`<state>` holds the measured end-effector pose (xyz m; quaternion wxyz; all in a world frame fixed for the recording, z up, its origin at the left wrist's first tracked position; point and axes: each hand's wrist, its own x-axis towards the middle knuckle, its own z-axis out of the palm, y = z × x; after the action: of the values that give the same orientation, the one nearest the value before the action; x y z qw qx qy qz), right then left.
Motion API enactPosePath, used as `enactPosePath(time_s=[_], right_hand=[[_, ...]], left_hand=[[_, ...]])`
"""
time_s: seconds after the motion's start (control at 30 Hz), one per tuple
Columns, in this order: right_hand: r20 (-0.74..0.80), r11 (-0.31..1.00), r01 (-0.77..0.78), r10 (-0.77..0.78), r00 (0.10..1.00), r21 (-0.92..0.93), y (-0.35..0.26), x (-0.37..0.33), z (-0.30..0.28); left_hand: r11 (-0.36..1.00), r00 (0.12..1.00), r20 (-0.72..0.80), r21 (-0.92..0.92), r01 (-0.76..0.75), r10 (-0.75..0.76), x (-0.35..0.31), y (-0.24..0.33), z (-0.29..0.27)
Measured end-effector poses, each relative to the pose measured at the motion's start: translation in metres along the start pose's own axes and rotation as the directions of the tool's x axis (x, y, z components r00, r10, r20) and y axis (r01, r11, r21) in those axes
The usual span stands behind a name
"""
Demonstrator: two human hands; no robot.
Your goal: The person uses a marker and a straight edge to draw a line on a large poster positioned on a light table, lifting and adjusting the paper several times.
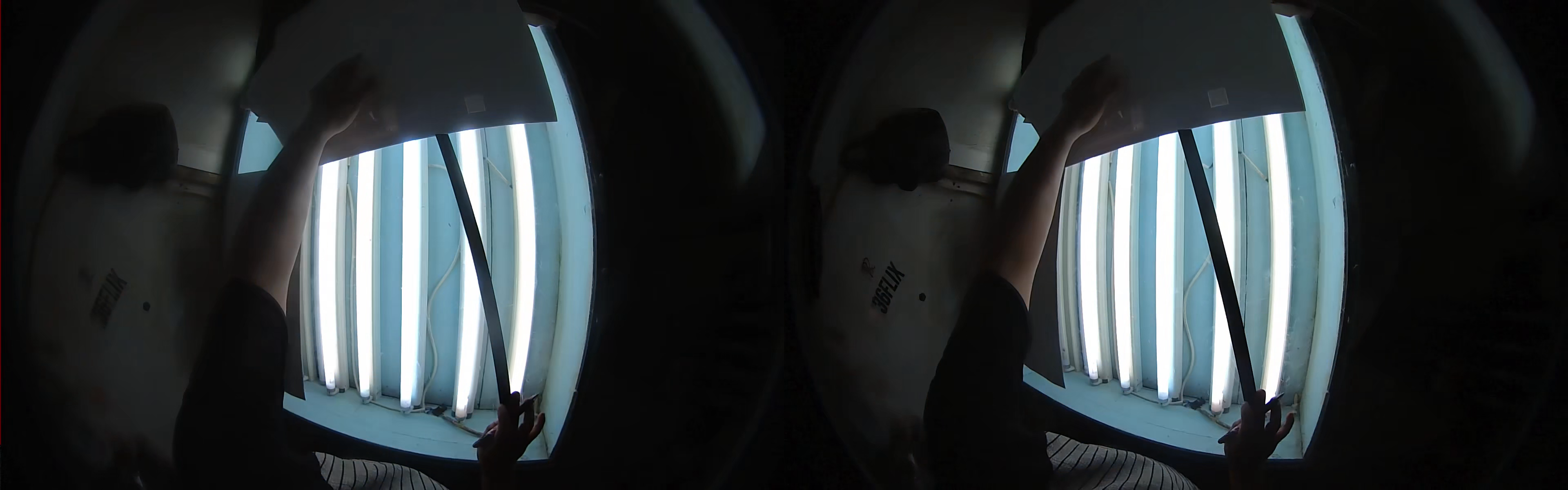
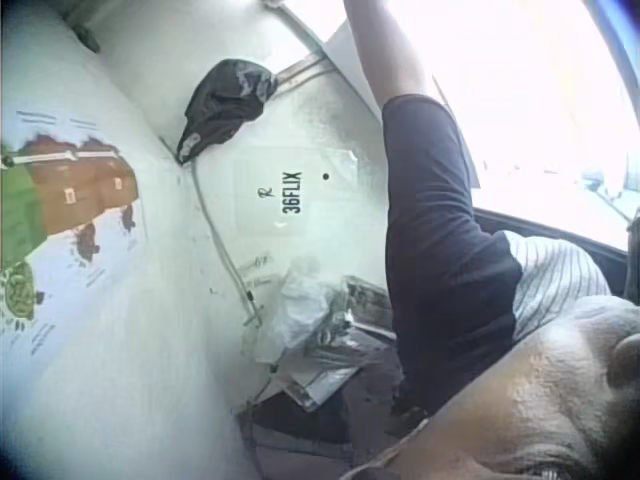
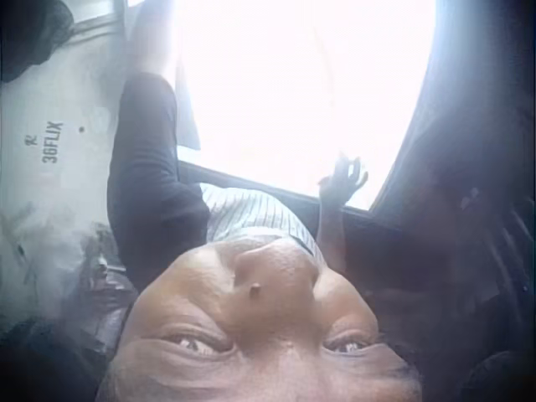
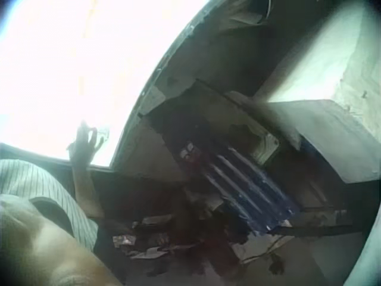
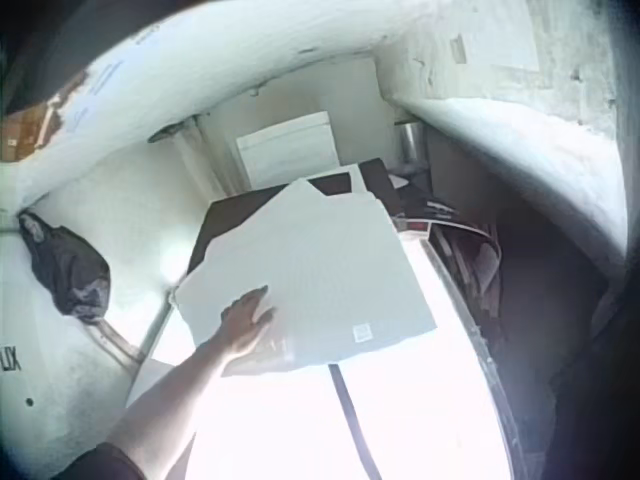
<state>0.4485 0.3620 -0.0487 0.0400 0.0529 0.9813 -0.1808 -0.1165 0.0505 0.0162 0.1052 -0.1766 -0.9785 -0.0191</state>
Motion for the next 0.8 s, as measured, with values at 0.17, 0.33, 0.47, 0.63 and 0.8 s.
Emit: enactPosePath(time_s=[0.17,0.33,0.47,0.63,0.8], right_hand=[[-0.060,0.999,0.033,-0.031,0.998,0.033,-0.003,0.001,0.006],[-0.115,0.998,0.051,-0.053,0.992,-0.021,0.013,-0.007,0.015],[-0.245,0.948,0.123,-0.050,0.968,0.293,0.017,-0.004,0.014],[-0.254,0.646,0.057,0.216,0.943,0.761,0.033,-0.027,0.027],[-0.331,0.612,0.176,0.149,0.932,0.771,0.060,-0.026,0.018]], left_hand=[[0.937,0.957,0.017,0.209,0.279,-0.288,-0.216,-0.088,-0.040],[0.919,0.881,0.411,0.389,0.063,-0.234,-0.470,-0.034,-0.033],[0.926,0.892,0.401,-0.212,0.313,-0.210,-0.494,0.121,-0.042],[0.813,0.816,0.568,-0.425,0.398,-0.103,-0.429,0.283,-0.055],[0.960,0.982,0.057,-0.204,0.190,-0.182,-0.455,0.180,-0.035]])
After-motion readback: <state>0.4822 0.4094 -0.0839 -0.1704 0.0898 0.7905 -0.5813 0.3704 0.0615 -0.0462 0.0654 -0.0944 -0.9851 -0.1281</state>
